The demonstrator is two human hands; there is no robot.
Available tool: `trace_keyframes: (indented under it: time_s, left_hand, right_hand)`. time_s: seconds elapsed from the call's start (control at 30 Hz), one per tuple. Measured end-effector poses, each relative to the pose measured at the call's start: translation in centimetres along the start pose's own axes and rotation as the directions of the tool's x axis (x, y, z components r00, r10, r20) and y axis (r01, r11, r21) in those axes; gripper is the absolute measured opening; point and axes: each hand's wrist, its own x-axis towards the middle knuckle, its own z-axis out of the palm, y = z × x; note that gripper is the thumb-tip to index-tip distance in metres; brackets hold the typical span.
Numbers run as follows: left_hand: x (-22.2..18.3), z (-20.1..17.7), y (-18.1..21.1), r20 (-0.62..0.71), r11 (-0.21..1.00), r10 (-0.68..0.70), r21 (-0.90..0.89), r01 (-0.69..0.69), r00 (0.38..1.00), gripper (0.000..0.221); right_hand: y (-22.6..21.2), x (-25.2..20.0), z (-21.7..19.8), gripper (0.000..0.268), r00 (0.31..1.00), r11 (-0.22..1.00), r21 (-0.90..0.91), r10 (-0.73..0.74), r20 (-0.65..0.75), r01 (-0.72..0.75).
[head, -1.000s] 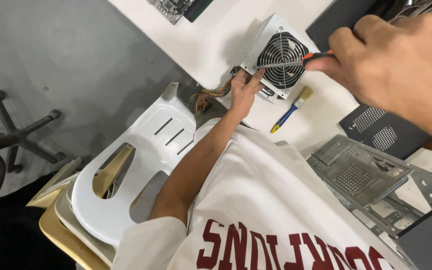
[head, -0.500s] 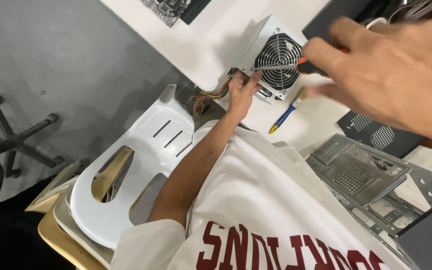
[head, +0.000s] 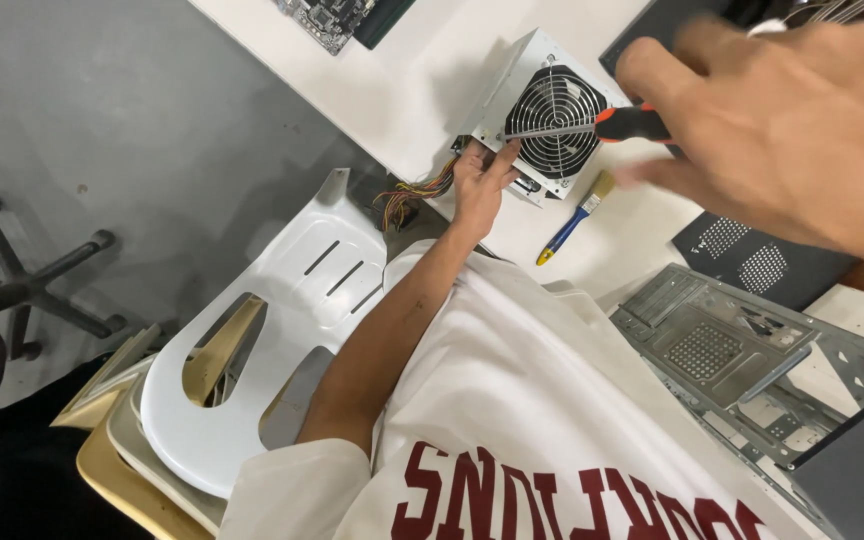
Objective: Disassembling a computer power supply unit by removing screws from the fan grill and outer casing using a screwdriver.
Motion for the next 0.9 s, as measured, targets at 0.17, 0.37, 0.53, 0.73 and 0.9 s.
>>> trace_keyframes:
  time_s: [0.17,0.37,0.53,0.73,0.9]
  left_hand:
    - [0.2,0.0,-0.3,-0.021,1.0,-0.001,-0.029,0.001,1.0,0.031]
    - [0.0,-0.1,0.0,0.024,1.0,0.004,-0.03,-0.003,1.0,0.027]
    - [-0.3,-0.4,-0.1,0.046,0.999,0.035,-0.003,-0.035,0.998,0.024]
    - [0.0,-0.4,-0.5,0.052,0.998,0.057,-0.039,-0.055,0.997,0.026]
    - [0.1,-0.2,-0.2,-0.005,0.997,-0.006,-0.082,0.005,1.0,0.035]
  right_hand:
    - [0.6,-0.3,0.3,0.02,0.973,0.987,-0.123,-0.128,-0.193,0.105]
    - [0.4,-0.4,-0.3,0.041,0.971,0.968,-0.242,-0.118,-0.207,0.066]
    - [-0.1,-0.2,-0.8,0.059,0.98,0.994,-0.049,-0.104,-0.167,0.097]
    - [-0.4,-0.3,-1.7,0.053,0.978,0.957,-0.278,0.029,-0.204,-0.086]
    - [0.3,-0.2,1.1,0.046,0.993,0.999,0.035,0.022,-0.12,-0.018]
